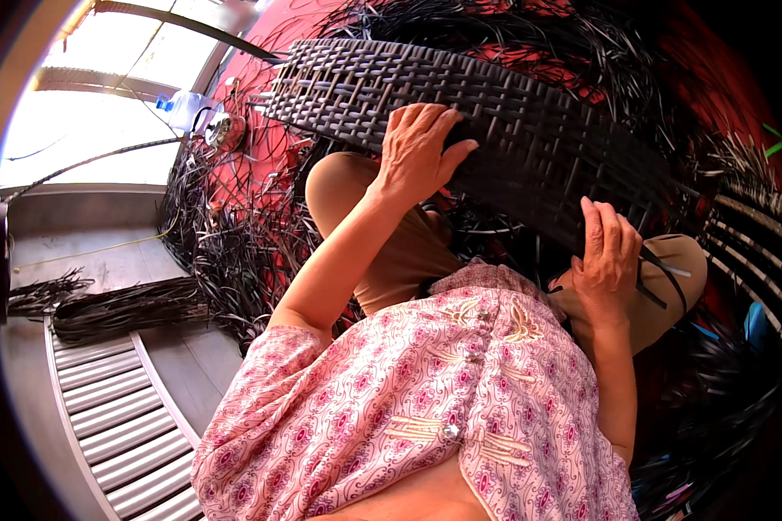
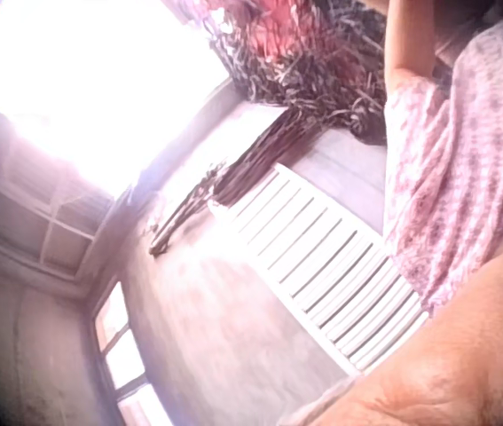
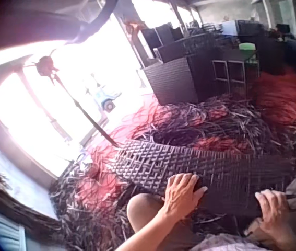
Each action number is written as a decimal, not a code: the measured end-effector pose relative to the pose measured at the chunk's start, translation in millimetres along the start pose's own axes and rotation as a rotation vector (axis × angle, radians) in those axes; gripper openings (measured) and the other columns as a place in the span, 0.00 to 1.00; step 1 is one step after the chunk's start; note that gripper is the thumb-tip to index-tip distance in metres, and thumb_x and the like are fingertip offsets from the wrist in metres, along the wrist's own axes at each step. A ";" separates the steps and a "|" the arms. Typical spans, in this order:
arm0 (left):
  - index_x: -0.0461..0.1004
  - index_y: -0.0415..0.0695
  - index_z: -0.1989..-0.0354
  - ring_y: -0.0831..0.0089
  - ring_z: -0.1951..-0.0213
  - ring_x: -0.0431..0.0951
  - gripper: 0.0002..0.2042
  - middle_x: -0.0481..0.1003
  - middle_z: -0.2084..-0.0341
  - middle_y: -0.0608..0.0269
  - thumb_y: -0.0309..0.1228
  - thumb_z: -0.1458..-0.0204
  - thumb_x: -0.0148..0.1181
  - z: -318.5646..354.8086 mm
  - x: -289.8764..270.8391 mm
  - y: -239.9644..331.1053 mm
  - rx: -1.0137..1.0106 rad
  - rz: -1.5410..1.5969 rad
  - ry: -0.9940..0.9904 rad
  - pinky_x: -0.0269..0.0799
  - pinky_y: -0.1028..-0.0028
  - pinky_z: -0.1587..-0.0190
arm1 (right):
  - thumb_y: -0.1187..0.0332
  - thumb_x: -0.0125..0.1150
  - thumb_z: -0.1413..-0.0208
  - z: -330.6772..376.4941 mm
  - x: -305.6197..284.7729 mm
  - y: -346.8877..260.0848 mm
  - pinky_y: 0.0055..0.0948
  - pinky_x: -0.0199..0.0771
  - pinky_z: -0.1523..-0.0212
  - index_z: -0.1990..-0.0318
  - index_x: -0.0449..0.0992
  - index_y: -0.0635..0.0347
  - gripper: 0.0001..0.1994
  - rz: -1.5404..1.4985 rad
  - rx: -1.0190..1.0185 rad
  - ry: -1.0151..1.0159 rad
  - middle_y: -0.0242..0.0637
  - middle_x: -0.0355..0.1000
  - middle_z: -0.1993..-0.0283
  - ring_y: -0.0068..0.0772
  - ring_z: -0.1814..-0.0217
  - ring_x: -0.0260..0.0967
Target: The person sits cross-legged on the floor and weaves a black plastic basket by hand. They interlace black plastic strips through the vertical ribs of the basket frame, working on the side and bottom sections.
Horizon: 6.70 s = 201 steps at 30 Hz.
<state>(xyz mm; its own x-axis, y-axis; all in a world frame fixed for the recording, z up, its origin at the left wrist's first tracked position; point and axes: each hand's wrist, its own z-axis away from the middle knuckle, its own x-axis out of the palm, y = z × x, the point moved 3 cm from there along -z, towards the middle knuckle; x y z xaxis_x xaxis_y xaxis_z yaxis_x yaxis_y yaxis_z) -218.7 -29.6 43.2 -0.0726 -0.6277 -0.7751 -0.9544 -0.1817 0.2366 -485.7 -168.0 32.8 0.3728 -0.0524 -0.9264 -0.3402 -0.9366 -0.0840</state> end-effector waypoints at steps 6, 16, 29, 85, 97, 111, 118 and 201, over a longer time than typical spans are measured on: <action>0.77 0.41 0.52 0.56 0.46 0.72 0.19 0.75 0.52 0.56 0.42 0.46 0.64 5.4 -17.6 -30.2 -0.076 0.184 -0.060 0.64 0.61 0.41 | 0.78 0.75 0.68 -2.4 -1.6 -0.9 0.40 0.64 0.38 0.33 0.64 0.54 0.47 0.002 -0.019 0.006 0.35 0.62 0.37 0.41 0.37 0.62; 0.80 0.41 0.59 0.56 0.51 0.73 0.16 0.77 0.58 0.57 0.43 0.44 0.62 13.6 -64.0 -82.7 -0.244 0.004 -0.080 0.68 0.62 0.47 | 0.80 0.67 0.64 7.7 -1.5 -11.6 0.42 0.64 0.38 0.33 0.65 0.56 0.42 -0.003 -0.001 0.010 0.34 0.63 0.37 0.42 0.38 0.62; 0.76 0.42 0.57 0.54 0.52 0.71 0.21 0.73 0.59 0.55 0.49 0.44 0.61 37.9 -72.7 -157.3 -0.302 -0.250 0.031 0.65 0.59 0.47 | 0.80 0.67 0.65 3.0 -3.0 -16.3 0.42 0.64 0.38 0.35 0.67 0.58 0.40 0.041 -0.015 0.015 0.37 0.63 0.38 0.43 0.39 0.62; 0.76 0.51 0.46 0.59 0.42 0.71 0.18 0.72 0.43 0.61 0.42 0.42 0.61 39.0 -85.3 -227.2 -0.375 -0.432 0.018 0.61 0.57 0.41 | 0.77 0.66 0.66 -11.3 2.9 -8.3 0.39 0.67 0.42 0.40 0.72 0.56 0.36 0.036 0.006 0.078 0.34 0.69 0.44 0.40 0.44 0.67; 0.68 0.48 0.37 0.53 0.36 0.60 0.46 0.64 0.39 0.54 0.54 0.69 0.75 -5.8 3.0 37.9 0.061 0.026 -0.427 0.51 0.54 0.32 | 0.68 0.77 0.65 5.4 -5.5 20.1 0.45 0.58 0.33 0.37 0.68 0.52 0.41 -0.119 0.104 0.090 0.32 0.64 0.38 0.37 0.35 0.62; 0.76 0.40 0.47 0.57 0.50 0.70 0.31 0.73 0.55 0.56 0.54 0.49 0.64 -54.2 24.4 109.6 0.196 0.083 -0.273 0.61 0.58 0.45 | 0.62 0.77 0.61 12.8 4.6 25.7 0.48 0.54 0.33 0.35 0.65 0.52 0.41 -0.015 0.117 0.167 0.35 0.64 0.37 0.36 0.33 0.61; 0.76 0.43 0.46 0.60 0.46 0.70 0.31 0.72 0.50 0.58 0.57 0.50 0.60 -60.3 81.5 112.5 0.295 0.143 -0.150 0.60 0.60 0.44 | 0.62 0.74 0.58 3.2 -7.2 21.7 0.49 0.53 0.33 0.38 0.67 0.56 0.37 -0.062 0.065 0.101 0.38 0.65 0.36 0.41 0.33 0.61; 0.64 0.42 0.35 0.52 0.34 0.61 0.36 0.64 0.37 0.49 0.54 0.46 0.61 -39.6 117.2 200.8 0.446 0.082 -0.190 0.52 0.53 0.34 | 0.52 0.61 0.46 8.2 59.5 170.8 0.47 0.73 0.62 0.65 0.76 0.67 0.21 -0.834 0.788 0.363 0.56 0.75 0.69 0.56 0.64 0.76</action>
<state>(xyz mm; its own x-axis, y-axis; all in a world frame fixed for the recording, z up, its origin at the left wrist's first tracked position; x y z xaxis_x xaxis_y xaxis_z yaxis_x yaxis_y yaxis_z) -407.4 -169.6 23.1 -0.1649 -0.4700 -0.8671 -0.9712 0.2305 0.0598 -528.7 -328.2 -39.8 0.9073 0.2562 -0.3334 -0.2653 -0.2662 -0.9267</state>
